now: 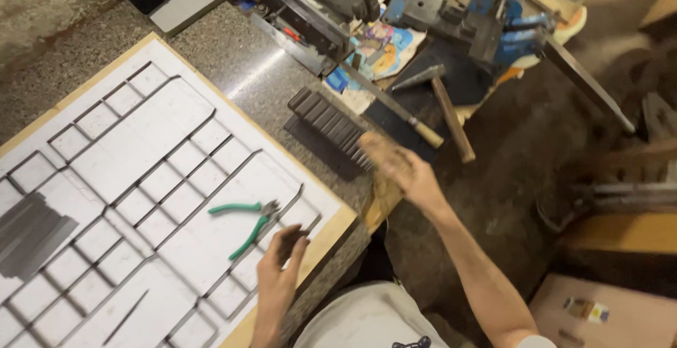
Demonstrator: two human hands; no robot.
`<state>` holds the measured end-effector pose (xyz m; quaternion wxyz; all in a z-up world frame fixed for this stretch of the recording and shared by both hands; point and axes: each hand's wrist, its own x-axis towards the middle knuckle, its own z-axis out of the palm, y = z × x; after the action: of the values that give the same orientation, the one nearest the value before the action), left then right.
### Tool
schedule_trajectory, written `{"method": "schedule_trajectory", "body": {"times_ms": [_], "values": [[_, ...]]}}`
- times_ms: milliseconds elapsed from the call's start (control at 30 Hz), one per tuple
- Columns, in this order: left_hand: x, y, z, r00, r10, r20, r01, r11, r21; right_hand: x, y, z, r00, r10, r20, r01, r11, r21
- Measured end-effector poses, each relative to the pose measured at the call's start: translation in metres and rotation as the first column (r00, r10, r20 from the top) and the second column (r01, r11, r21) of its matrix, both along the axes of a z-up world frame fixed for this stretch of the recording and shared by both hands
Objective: The person assembles metal frame components into a grid-like structure on a workbench. They use a wooden mallet to tap pieces into place, a hammer to adjust alignment, and pliers to secure joints. The person also moves stacks of metal strips and repositions tools during the process.
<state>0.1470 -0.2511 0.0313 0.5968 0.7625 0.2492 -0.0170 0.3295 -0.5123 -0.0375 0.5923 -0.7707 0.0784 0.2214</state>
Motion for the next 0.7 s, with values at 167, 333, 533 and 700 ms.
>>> {"method": "schedule_trajectory", "body": {"times_ms": [167, 333, 533, 700], "values": [[0.039, -0.048, -0.038, 0.957, 0.287, -0.028, -0.285, 0.957, 0.059, 0.121, -0.067, -0.073, 0.958, 0.035, 0.284, -0.055, 0.996, 0.065], [0.084, -0.115, -0.032, 0.96, 0.266, -0.084, -0.246, 0.949, 0.198, 0.205, -0.081, -0.112, 0.998, 0.064, 0.016, -0.066, 0.964, 0.258], [0.106, -0.157, -0.016, 0.998, 0.032, -0.053, -0.011, 0.934, 0.358, 0.215, -0.054, -0.118, 0.985, 0.037, -0.167, 0.062, 0.834, 0.548], [0.133, -0.151, -0.018, 0.992, -0.078, -0.099, 0.112, 0.911, 0.397, 0.197, -0.009, -0.126, 0.956, 0.21, -0.204, -0.033, 0.77, 0.637]]}}
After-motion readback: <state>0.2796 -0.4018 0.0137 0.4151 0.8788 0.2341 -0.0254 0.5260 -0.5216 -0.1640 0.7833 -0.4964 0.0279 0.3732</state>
